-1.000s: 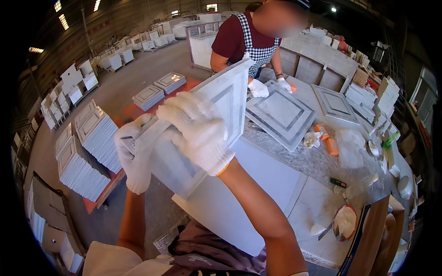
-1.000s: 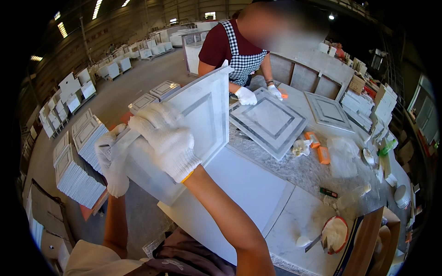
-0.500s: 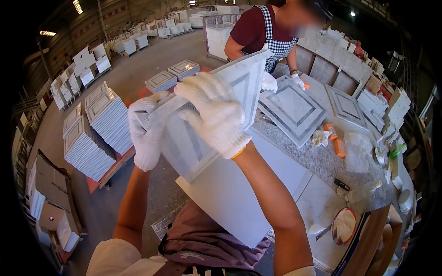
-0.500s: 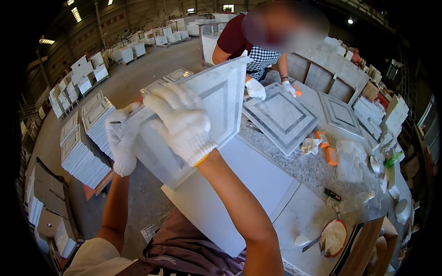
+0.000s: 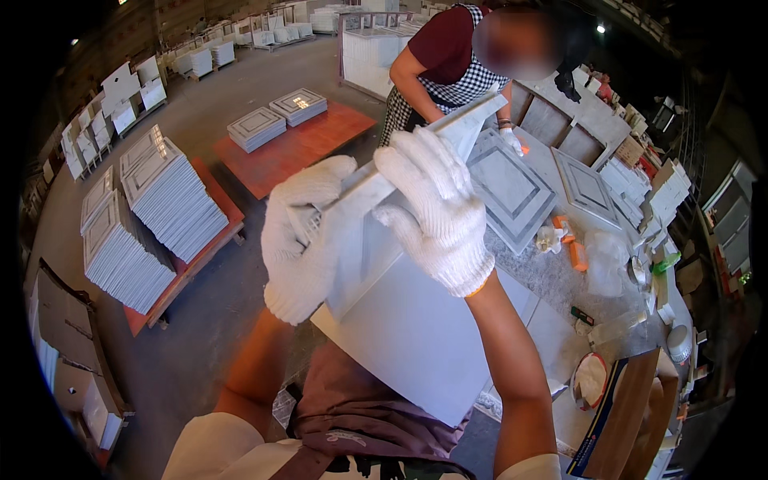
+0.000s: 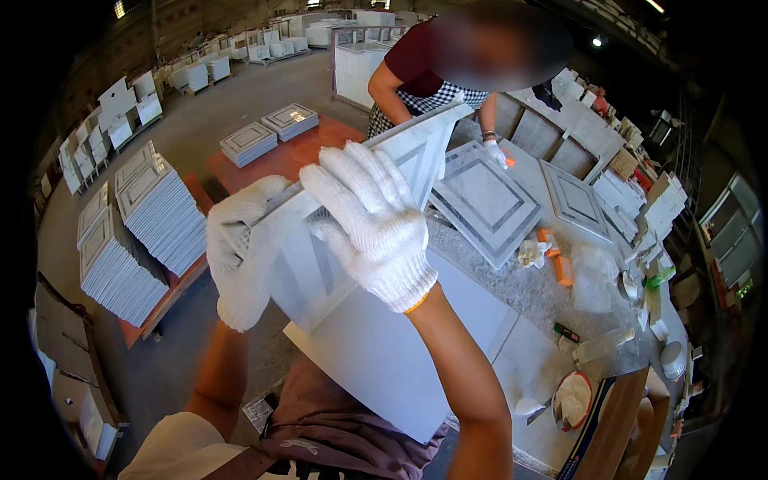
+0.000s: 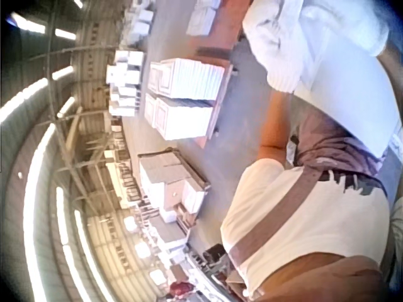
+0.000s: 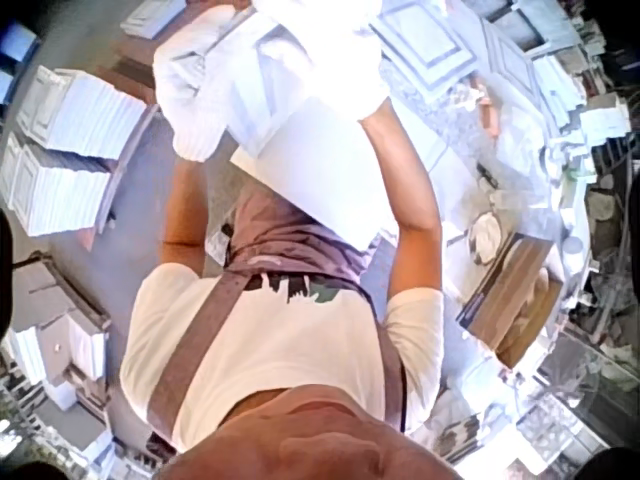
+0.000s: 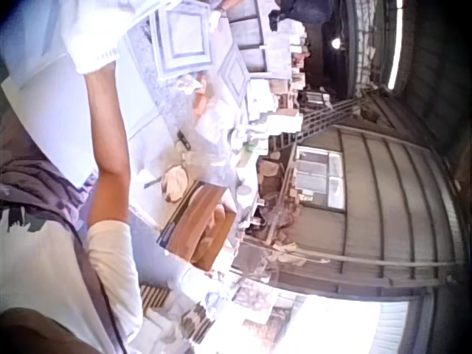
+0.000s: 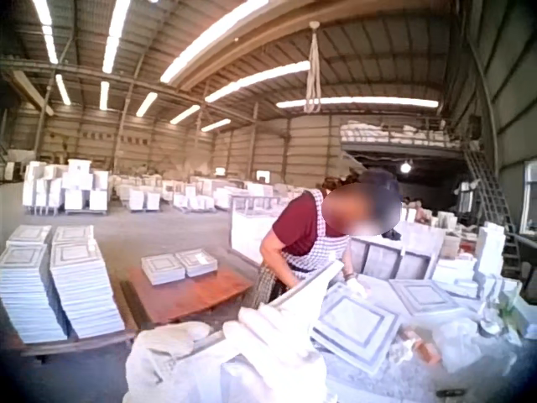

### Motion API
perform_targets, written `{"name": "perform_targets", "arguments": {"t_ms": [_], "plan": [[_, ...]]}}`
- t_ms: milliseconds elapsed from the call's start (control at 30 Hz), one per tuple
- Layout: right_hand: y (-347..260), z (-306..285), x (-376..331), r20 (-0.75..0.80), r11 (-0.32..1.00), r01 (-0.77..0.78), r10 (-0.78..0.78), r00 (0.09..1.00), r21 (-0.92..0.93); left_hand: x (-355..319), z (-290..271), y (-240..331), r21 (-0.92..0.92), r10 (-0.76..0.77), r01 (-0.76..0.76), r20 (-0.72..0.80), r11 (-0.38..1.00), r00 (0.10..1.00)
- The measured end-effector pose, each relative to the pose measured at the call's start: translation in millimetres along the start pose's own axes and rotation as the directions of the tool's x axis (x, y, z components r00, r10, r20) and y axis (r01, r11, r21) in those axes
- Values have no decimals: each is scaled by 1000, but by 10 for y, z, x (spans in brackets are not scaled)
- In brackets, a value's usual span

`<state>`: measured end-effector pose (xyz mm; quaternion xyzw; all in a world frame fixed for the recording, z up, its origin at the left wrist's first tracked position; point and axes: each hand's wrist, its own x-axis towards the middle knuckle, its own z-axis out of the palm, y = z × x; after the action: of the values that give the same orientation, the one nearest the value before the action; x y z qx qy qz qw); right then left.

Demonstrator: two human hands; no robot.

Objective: The person assembles a square frame by placing a white mesh sheet onto a marble-patterned board and securing it with wooden strips. They use a small hammer to tap the strips into place along the edges. The person then lifts the assembled unit to inspect it before placing it back on the workbench.

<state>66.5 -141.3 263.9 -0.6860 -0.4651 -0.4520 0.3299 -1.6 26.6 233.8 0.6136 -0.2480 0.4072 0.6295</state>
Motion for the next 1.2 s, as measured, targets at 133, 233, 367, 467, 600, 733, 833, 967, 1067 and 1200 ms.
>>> {"name": "perform_targets", "arguments": {"t_ms": [133, 233, 367, 467, 600, 733, 833, 967, 1067, 1200], "plan": [[-24, 113, -30, -57, 1000, 3, -2, 998, 15, 60, 34, 74, 4, 46, -46, 64, 999, 997], [2, 223, -147, -133, 999, 0, -7, 991, -55, 7, 52, -23, -41, 86, -82, 86, 996, 993], [32, 382, -316, -192, 994, -41, 20, 981, -106, -14, -23, 61, 165, 57, -80, 143, 983, 988], [65, 409, -389, -216, 992, -43, 17, 976, -115, 20, 5, 67, 156, 103, -125, 142, 980, 984], [11, 396, -332, -191, 993, -73, 54, 980, -91, 20, -1, 84, 170, 82, -103, 128, 980, 988], [18, 419, -330, -222, 995, -54, 35, 974, -80, 2, -5, 47, 164, 61, -82, 128, 983, 990], [5, 394, -312, -231, 997, -48, 32, 972, -63, -5, -6, 89, 199, 49, -79, 147, 977, 988], [3, 354, -328, -282, 996, -37, 12, 959, -83, -89, 56, 19, 157, 11, -32, 131, 987, 991], [-5, 380, -288, -291, 997, -59, 40, 956, -58, -62, 35, 19, 162, 47, -64, 108, 985, 993], [-18, 448, -180, -308, 998, -56, 45, 950, -27, -54, -64, -24, 150, 13, -14, 13, 989, 1000]]}}
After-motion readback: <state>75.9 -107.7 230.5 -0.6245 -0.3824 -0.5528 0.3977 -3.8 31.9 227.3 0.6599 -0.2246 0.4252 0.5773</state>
